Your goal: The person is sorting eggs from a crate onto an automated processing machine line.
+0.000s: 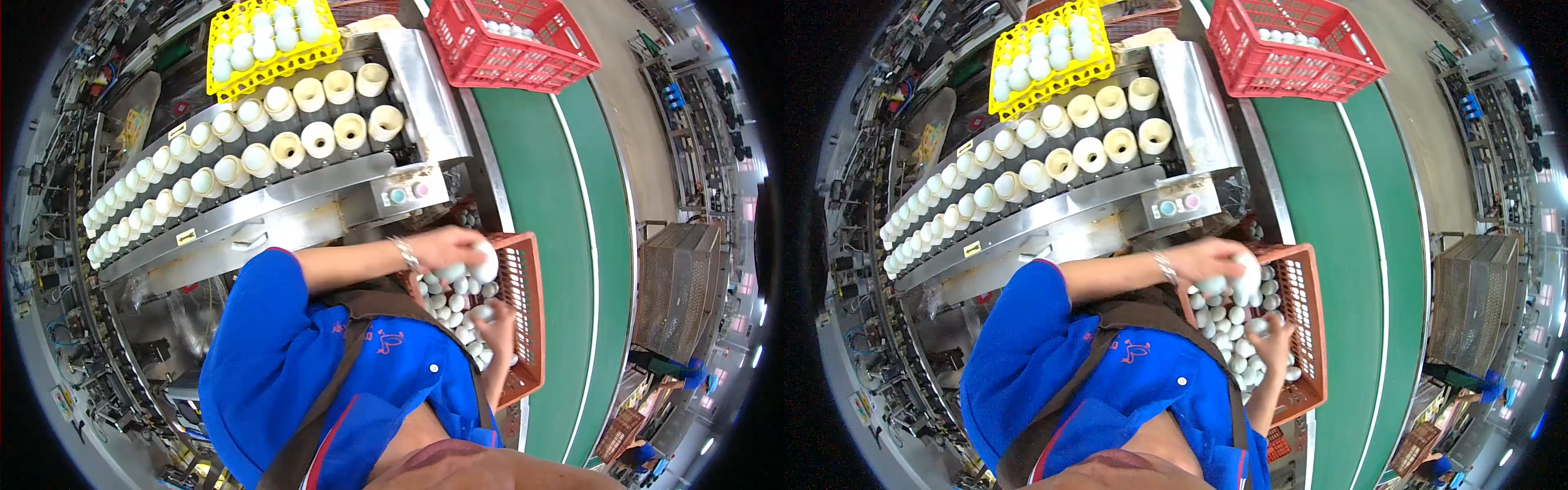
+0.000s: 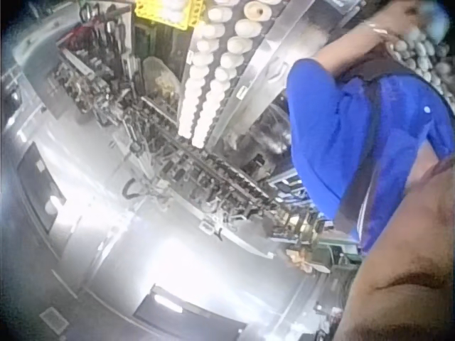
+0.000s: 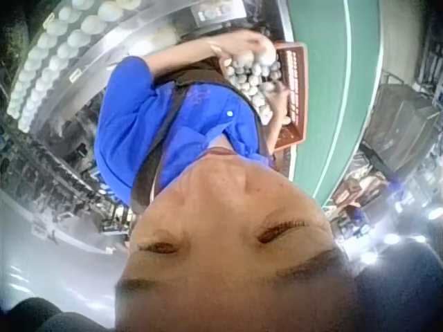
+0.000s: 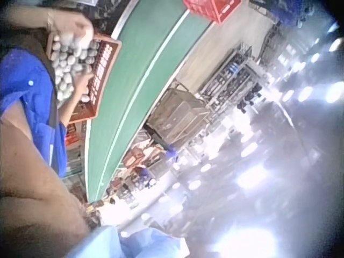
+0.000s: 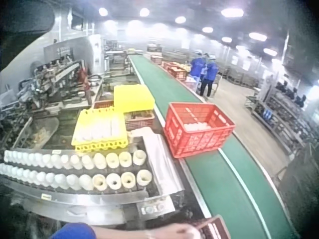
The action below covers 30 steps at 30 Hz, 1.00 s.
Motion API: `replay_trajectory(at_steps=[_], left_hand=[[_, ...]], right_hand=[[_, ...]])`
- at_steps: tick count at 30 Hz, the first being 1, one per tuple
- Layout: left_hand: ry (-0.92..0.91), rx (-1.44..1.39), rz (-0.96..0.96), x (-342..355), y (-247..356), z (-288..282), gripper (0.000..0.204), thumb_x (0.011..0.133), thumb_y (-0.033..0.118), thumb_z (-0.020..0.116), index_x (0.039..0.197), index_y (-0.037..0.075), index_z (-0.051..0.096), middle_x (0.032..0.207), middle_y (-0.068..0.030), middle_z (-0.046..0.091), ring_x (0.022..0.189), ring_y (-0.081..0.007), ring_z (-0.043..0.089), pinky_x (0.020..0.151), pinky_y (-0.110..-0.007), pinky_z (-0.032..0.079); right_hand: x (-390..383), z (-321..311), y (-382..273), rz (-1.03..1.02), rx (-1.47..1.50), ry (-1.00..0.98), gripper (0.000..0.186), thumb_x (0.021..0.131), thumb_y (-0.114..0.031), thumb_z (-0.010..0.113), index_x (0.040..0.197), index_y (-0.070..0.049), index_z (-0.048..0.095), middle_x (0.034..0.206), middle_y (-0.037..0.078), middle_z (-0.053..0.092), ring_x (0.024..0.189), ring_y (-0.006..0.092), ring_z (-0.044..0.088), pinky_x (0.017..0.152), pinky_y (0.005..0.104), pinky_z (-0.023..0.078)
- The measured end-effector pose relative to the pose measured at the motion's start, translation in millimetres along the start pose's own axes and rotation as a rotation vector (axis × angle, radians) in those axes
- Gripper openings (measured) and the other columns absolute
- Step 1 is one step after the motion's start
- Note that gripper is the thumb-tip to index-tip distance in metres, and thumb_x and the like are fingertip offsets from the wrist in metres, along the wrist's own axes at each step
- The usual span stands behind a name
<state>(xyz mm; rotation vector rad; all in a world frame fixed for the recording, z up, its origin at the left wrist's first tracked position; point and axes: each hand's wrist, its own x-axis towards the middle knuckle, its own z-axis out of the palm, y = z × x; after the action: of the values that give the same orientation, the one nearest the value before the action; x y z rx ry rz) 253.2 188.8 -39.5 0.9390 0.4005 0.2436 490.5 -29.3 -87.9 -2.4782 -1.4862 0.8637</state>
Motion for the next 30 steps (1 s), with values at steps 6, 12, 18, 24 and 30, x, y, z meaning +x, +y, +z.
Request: replay_trajectory(at_steps=[6, 12, 18, 24, 30], left_hand=[[0.780, 0.372, 0.512, -148, 66, -118, 0.038, 0.086, 0.016, 0.072, 0.120, 0.008, 0.059, 0.106, -0.0044, 0.062, 0.092, -0.0150, 0.063, 0.076, -0.030, 0.054], [1.184, 1.340, 0.111, -220, 91, -166, 0.038, 0.076, 0.018, 0.075, 0.113, 0.014, 0.065, 0.106, -0.0078, 0.062, 0.094, -0.0272, 0.064, 0.079, -0.035, 0.052], [1.095, 1.023, 0.305, -223, 95, -193, 0.033, 0.082, 0.013, 0.066, 0.115, 0.011, 0.064, 0.107, -0.0064, 0.063, 0.093, -0.0222, 0.063, 0.084, -0.031, 0.050], [0.928, 0.273, 0.381, -185, 93, -194, 0.025, 0.090, 0.004, 0.057, 0.115, 0.003, 0.056, 0.105, -0.0032, 0.060, 0.099, -0.0133, 0.057, 0.087, -0.028, 0.046], [1.024, 1.118, 0.427, -144, 69, -191, 0.022, 0.082, 0.000, 0.060, 0.101, -0.003, 0.050, 0.108, -0.0227, 0.054, 0.098, -0.0420, 0.056, 0.086, -0.045, 0.047]], right_hand=[[47, -68, -201, -0.479, 0.202, 0.217, 0.049, 0.064, -0.018, 0.082, 0.107, -0.007, 0.063, 0.120, 0.023, 0.048, 0.112, 0.0401, 0.051, 0.095, 0.0445, 0.046], [139, -18, -370, -0.838, 0.179, 0.208, 0.053, 0.063, -0.029, 0.085, 0.111, -0.016, 0.064, 0.126, 0.026, 0.045, 0.108, 0.0423, 0.057, 0.084, 0.0448, 0.053], [195, 14, -431, -0.795, -0.207, 0.109, 0.037, 0.076, -0.032, 0.077, 0.110, -0.023, 0.066, 0.120, 0.022, 0.047, 0.093, 0.0381, 0.064, 0.076, 0.0434, 0.055], [224, 40, -497, -1.132, 0.054, 0.271, 0.029, 0.084, -0.030, 0.068, 0.113, -0.028, 0.066, 0.104, 0.012, 0.063, 0.080, 0.0311, 0.067, 0.064, 0.0426, 0.055], [250, 61, -522, -1.177, 0.003, 0.241, 0.018, 0.086, -0.032, 0.068, 0.100, -0.022, 0.072, 0.095, 0.005, 0.065, 0.080, 0.0260, 0.067, 0.067, 0.0360, 0.055]])
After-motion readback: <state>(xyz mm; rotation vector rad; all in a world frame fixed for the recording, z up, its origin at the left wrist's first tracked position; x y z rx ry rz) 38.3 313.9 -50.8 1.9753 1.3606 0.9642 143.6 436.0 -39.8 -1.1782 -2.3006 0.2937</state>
